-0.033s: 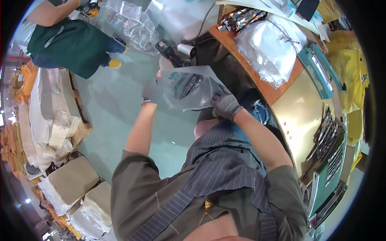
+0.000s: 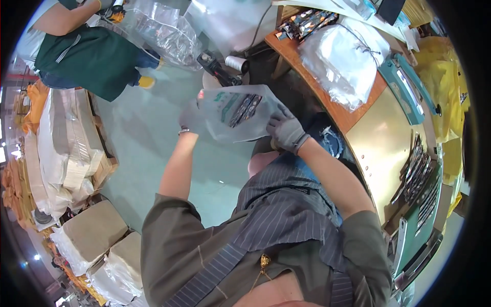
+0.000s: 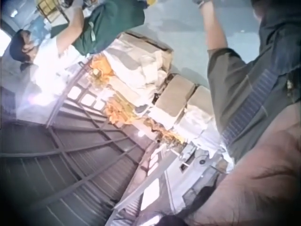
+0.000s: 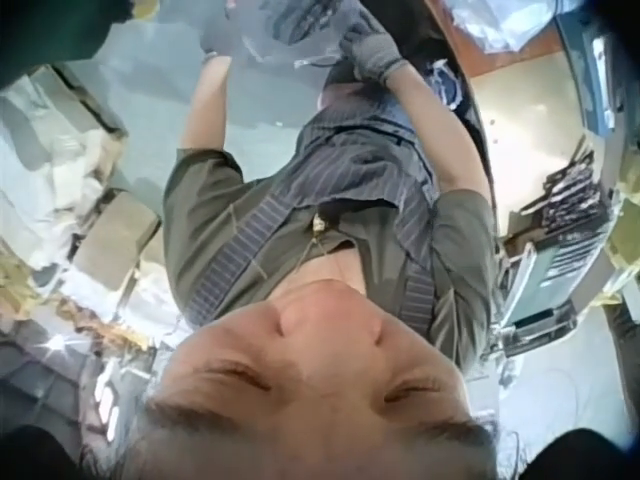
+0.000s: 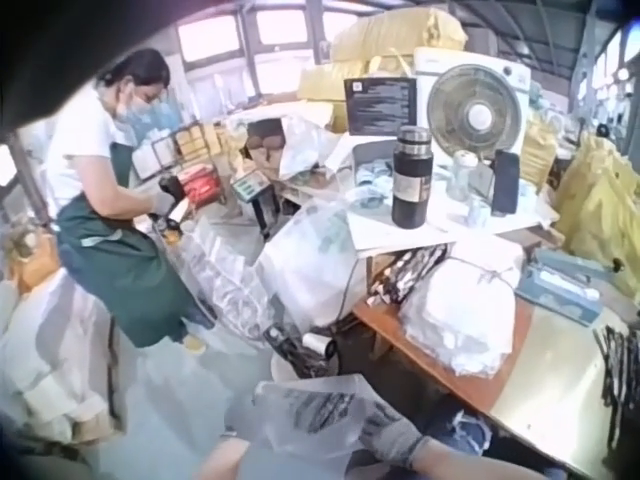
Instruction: Packing component bundles into plastic bags at a factory workstation.
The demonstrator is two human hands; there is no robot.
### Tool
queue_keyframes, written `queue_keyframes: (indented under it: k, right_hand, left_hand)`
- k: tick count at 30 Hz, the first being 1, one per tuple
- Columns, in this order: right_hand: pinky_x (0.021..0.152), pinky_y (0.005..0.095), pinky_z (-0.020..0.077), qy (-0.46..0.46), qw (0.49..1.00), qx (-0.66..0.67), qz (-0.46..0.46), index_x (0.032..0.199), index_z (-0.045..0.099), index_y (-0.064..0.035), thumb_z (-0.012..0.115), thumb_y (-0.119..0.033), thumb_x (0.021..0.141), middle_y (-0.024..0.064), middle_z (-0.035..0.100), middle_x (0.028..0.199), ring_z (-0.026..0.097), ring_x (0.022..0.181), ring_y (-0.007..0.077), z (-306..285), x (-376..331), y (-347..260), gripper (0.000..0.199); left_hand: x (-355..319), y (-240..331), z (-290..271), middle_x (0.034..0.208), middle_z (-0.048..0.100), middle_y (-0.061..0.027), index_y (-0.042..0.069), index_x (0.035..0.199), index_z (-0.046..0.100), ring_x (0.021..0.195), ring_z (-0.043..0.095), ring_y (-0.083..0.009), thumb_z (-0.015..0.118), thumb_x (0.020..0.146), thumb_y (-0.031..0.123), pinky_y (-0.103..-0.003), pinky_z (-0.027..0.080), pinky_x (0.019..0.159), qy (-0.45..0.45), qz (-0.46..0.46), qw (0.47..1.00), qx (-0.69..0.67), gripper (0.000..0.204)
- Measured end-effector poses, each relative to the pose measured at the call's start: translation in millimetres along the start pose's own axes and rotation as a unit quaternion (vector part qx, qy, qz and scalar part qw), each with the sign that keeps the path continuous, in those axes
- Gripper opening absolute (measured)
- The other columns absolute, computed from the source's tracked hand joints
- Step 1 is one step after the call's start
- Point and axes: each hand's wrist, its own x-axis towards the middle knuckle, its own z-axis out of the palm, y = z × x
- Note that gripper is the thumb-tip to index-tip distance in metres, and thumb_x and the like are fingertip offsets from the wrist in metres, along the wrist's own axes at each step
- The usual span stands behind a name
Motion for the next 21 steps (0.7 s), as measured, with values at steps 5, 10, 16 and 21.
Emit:
queue_keyframes:
  k: [5, 10, 16, 21]
  right_hand:
    - [0.107, 0.0468, 0.0272, 0.078, 0.996, -0.037, 0.007, 0.076, 0.062, -0.0142, 0.053, -0.019, 0.071, 0.0007, 0.060, 0.087, 0.052, 0.103, 0.0211, -32.4, 9.0, -9.8, 0.011]
    - [0.107, 0.0485, 0.0256, 0.126, 0.991, 0.032, 0.029, 0.121, 0.052, -0.0144, 0.058, -0.028, 0.076, 0.0064, 0.052, 0.122, 0.046, 0.118, 0.0242, -42.9, -11.8, -8.9, 0.048]
    - [0.103, 0.0490, 0.0305, 0.247, 0.914, -0.020, 0.322, 0.129, 0.042, -0.0057, 0.068, -0.036, 0.073, 0.0199, 0.046, 0.127, 0.042, 0.120, 0.0368, -142.2, -148.4, 71.8, 0.069]
    - [0.092, 0.0455, 0.0396, 0.216, 0.637, -0.237, 0.702, 0.107, 0.057, -0.0003, 0.069, -0.042, 0.071, 0.0232, 0.053, 0.110, 0.049, 0.106, 0.0387, -227.5, -376.9, 135.0, 0.057]
  left_hand:
    - [-15.3, -0.3, -4.5, 0.082, 0.061, -0.0243, 0.003, 0.087, 0.064, 0.077, 0.057, -0.0425, 0.032, 0.092, 0.053, -0.049, 0.043, 0.067, 0.022, 0.027, 0.999, -0.005, 0.060]
    - [-0.3, -45.0, 7.8, 0.082, 0.061, -0.0203, 0.000, 0.088, 0.062, 0.076, 0.055, -0.0377, 0.049, 0.091, 0.038, -0.044, 0.043, 0.066, -0.033, 0.145, 0.981, 0.125, 0.040]
    - [-10.9, 94.2, -27.8, 0.106, 0.060, -0.0150, -0.005, 0.117, 0.052, 0.092, 0.056, -0.0236, 0.063, 0.086, 0.030, -0.033, 0.044, 0.085, 0.153, 0.194, 0.948, -0.202, 0.048]
    - [-81.3, 254.1, -12.3, 0.103, 0.060, -0.0101, 0.003, 0.112, 0.056, 0.093, 0.056, -0.0192, 0.056, 0.089, 0.022, -0.031, 0.044, 0.083, -0.013, 0.371, 0.900, -0.229, 0.030]
